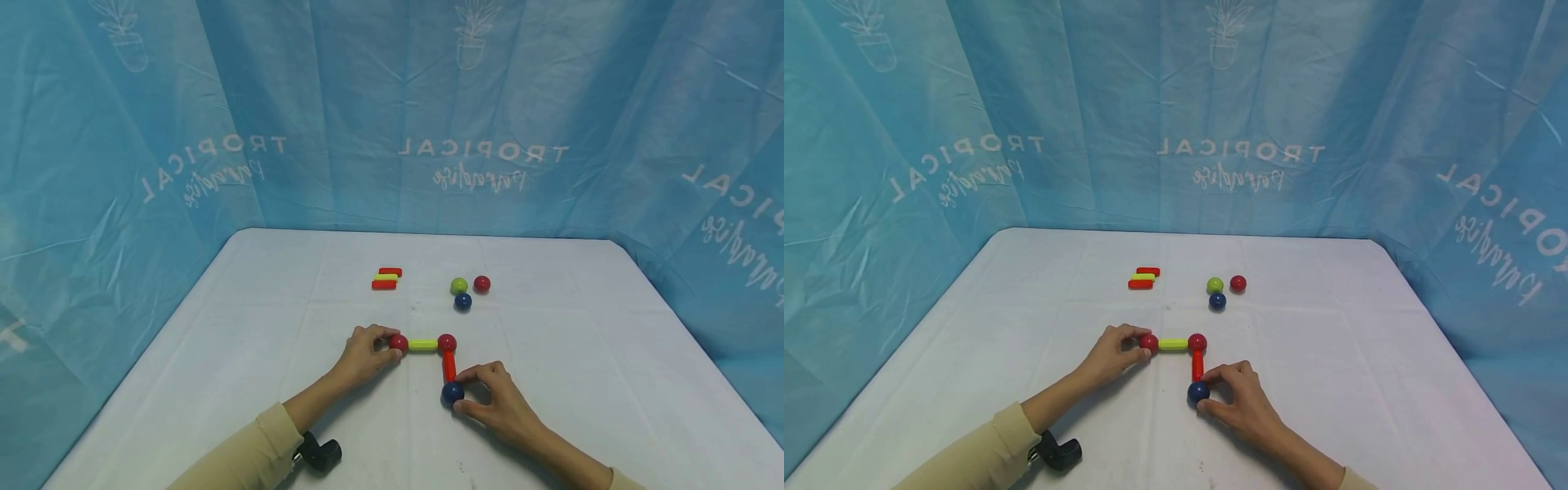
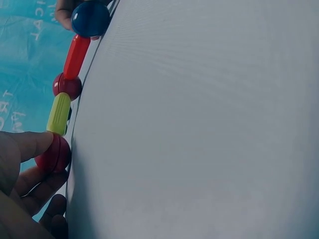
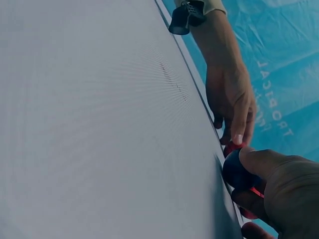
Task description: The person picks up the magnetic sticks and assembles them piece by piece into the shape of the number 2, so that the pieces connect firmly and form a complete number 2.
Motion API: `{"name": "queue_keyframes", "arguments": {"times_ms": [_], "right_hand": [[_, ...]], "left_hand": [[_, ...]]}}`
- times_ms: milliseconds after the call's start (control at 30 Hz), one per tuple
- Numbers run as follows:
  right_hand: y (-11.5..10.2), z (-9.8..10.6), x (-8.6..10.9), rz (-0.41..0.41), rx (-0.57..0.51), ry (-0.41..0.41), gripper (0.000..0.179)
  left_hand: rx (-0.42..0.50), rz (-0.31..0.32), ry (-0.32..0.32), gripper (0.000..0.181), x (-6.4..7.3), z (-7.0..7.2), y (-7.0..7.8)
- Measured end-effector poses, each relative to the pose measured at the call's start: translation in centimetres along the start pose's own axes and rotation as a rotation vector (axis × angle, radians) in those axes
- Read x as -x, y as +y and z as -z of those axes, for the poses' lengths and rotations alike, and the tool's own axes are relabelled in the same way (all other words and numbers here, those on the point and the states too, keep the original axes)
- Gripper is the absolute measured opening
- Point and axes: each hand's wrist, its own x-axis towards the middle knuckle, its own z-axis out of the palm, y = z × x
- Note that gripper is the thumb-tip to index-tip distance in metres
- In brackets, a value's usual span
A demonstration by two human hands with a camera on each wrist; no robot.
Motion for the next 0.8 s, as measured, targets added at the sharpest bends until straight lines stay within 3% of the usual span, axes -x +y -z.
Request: {"name": "queue_keyframes", "arguments": {"times_ms": [333, 800], "right_hand": [[0.06, 0.03, 0.18, 0.021, 0.009, 0.023, 0.035], [0.09, -0.1, 0.06, -0.012, 0.01, 0.022, 0.035]], "left_hand": [[0.003, 0.017, 0.002, 0.038, -0.42, -0.23, 0.15], [0.022, 0.051, -0.01, 0.039, -0.82, -0.14, -0.09]]}}
